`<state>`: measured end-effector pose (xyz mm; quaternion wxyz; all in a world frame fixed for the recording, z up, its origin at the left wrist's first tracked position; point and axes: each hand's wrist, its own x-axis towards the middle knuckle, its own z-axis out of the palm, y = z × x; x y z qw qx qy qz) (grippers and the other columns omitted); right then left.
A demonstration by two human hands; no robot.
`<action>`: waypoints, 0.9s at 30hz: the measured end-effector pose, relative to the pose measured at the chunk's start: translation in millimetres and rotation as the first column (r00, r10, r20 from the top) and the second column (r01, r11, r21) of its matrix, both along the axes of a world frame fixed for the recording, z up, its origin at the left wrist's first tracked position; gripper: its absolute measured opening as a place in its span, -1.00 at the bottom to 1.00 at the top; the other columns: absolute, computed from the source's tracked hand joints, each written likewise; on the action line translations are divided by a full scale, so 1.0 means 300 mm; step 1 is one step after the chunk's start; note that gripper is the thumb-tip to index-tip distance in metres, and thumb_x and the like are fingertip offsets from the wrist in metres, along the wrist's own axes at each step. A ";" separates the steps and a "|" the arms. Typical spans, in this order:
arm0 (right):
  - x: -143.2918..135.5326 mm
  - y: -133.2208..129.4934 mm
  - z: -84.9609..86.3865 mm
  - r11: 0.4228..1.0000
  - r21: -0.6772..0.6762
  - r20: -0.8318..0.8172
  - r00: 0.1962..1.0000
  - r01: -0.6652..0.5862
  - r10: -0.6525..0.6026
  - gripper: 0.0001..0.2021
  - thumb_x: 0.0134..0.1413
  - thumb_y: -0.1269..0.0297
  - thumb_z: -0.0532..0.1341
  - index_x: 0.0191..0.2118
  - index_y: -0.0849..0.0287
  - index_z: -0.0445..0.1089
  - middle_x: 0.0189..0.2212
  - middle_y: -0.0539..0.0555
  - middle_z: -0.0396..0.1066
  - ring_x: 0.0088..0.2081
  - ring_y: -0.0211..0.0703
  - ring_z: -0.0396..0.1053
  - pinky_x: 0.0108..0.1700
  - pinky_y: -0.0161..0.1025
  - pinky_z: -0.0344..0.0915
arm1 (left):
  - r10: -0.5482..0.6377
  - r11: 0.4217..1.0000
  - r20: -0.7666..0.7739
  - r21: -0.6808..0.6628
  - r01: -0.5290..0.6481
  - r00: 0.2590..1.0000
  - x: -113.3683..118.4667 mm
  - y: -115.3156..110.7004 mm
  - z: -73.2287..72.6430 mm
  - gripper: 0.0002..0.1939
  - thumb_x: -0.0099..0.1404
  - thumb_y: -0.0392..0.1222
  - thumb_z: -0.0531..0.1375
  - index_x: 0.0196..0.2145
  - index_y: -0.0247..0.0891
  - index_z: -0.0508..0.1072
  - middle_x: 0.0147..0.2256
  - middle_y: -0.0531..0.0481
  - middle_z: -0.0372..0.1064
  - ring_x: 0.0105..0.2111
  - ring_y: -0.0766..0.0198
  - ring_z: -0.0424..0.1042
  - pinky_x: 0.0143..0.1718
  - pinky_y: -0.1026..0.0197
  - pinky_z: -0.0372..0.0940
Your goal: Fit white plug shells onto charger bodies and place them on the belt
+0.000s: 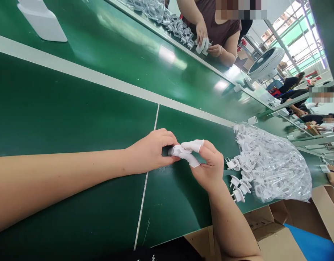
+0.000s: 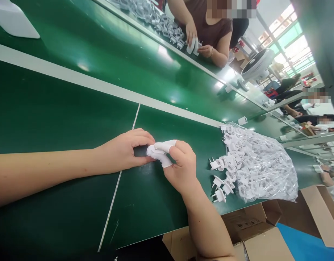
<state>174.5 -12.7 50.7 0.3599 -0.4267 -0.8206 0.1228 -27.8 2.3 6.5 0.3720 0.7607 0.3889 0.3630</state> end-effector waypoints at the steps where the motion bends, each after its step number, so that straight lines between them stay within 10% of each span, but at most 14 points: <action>1: 0.001 -0.001 0.002 1.000 0.022 -0.010 1.000 -0.002 0.003 -0.84 0.20 0.33 0.35 -0.15 -0.11 0.57 -0.29 -0.04 0.60 -0.27 -0.14 0.52 -0.06 -0.08 0.48 | -0.002 1.000 -0.001 -0.003 0.002 1.000 0.000 0.000 -0.001 -0.80 0.24 -0.01 0.28 -0.26 -0.16 0.57 -0.21 -0.04 0.54 -0.14 0.07 0.44 -0.08 0.03 0.38; 19: -0.011 0.004 0.015 0.993 0.097 0.223 0.971 0.064 -0.084 -0.88 0.19 0.30 0.28 -0.26 -0.09 0.56 -0.41 -0.05 0.55 -0.33 -0.12 0.51 0.29 0.10 0.25 | 0.013 1.000 -0.001 -0.010 -0.013 1.000 0.001 -0.005 -0.002 -0.82 0.24 -0.03 0.28 -0.27 -0.16 0.56 -0.23 -0.02 0.53 -0.15 0.07 0.43 -0.11 0.05 0.36; 27: -0.012 0.005 -0.013 0.987 -0.077 0.140 0.982 0.138 -0.126 -0.91 0.15 0.25 0.31 -0.21 -0.05 0.53 -0.29 -0.05 0.59 -0.24 -0.12 0.52 0.38 0.14 0.11 | 0.021 1.000 -0.003 0.002 -0.021 1.000 0.014 -0.010 0.001 -0.81 0.24 -0.03 0.29 -0.29 -0.19 0.56 -0.22 -0.03 0.54 -0.15 0.07 0.44 -0.11 0.04 0.36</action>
